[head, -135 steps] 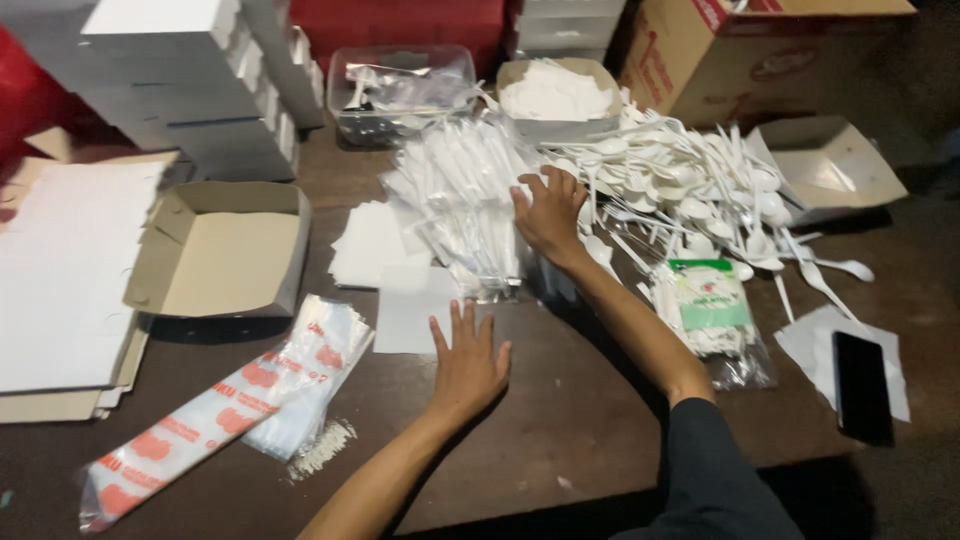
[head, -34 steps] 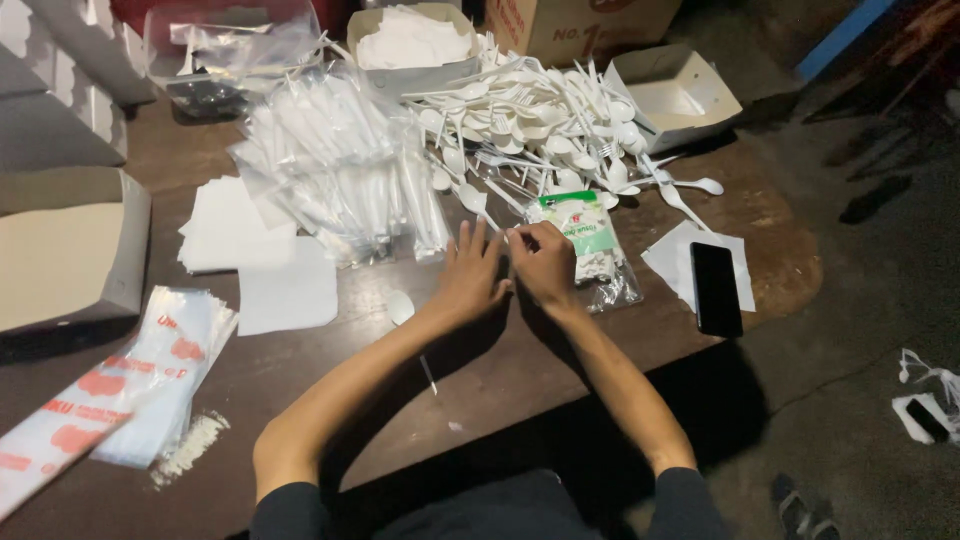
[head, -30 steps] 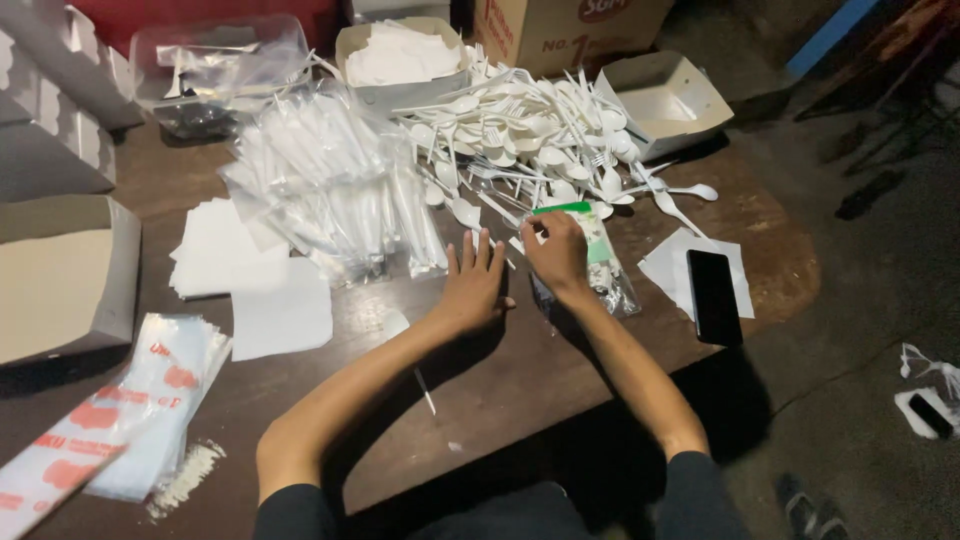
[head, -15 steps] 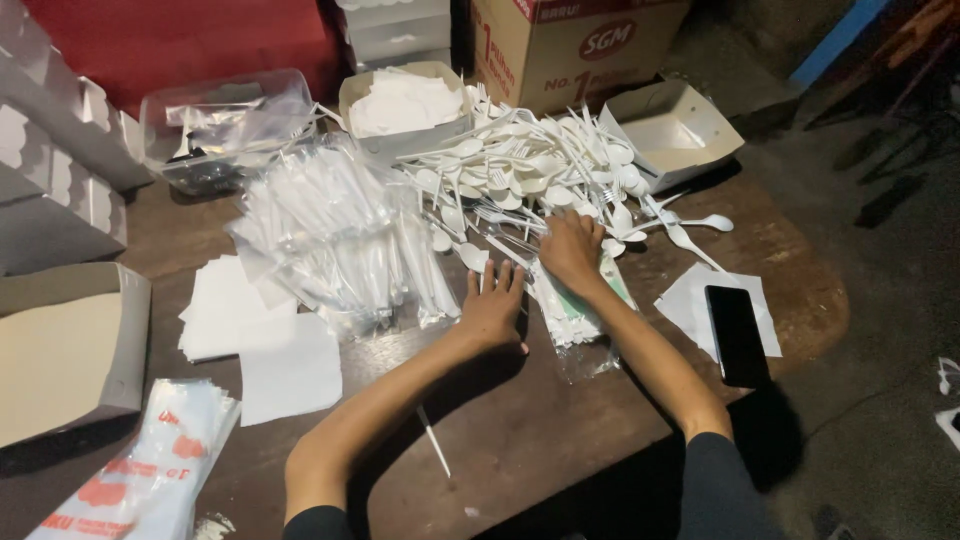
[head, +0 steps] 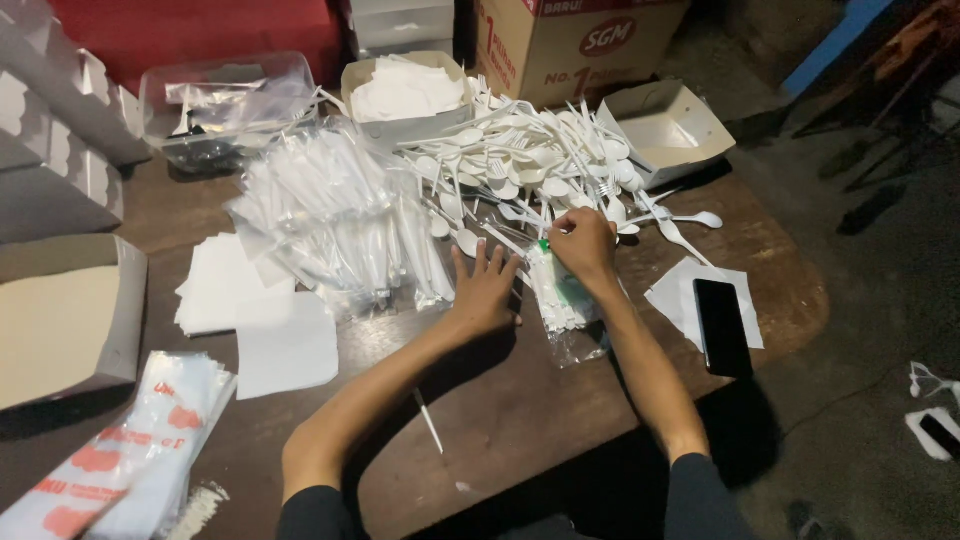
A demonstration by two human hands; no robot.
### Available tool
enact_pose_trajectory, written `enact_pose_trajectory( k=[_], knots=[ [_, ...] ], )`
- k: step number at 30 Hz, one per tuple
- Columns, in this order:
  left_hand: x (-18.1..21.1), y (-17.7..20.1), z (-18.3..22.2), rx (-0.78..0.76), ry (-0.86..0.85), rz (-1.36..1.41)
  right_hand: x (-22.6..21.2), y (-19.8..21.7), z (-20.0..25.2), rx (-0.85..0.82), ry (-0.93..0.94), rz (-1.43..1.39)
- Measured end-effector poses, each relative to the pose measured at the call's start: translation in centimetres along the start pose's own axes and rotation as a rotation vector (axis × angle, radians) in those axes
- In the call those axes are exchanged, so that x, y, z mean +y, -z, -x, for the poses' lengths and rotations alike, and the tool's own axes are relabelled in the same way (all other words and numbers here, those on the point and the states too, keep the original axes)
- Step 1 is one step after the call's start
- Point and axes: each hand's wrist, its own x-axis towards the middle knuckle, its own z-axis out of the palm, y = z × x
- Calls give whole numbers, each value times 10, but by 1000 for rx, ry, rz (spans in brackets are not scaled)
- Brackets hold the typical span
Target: The person packages plastic spoons into plastic sleeves. The person takes a white paper napkin, folds it into a narrow rectangle, and inserts it into a clear plastic sleeve alongside a white plastic spoon.
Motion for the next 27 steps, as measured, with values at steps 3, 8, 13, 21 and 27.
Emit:
enact_pose_trajectory(
  k=[3,8,13,21,27],
  knots=[
    [-15,-19,8,195,-2,-1,-3,1,31,84,-7,-179],
    [-74,-35,30,481,62,93,-13,-12,75,176,114,-343],
    [-107,-27,81,616,298,369,-78,-15,157,237,313,-527],
    [-115,-34,146,658,378,477,-143,-24,258,195,432,-692],
    [-115,-56,175,575,387,403,-142,-35,288,175,499,-630]
  ],
)
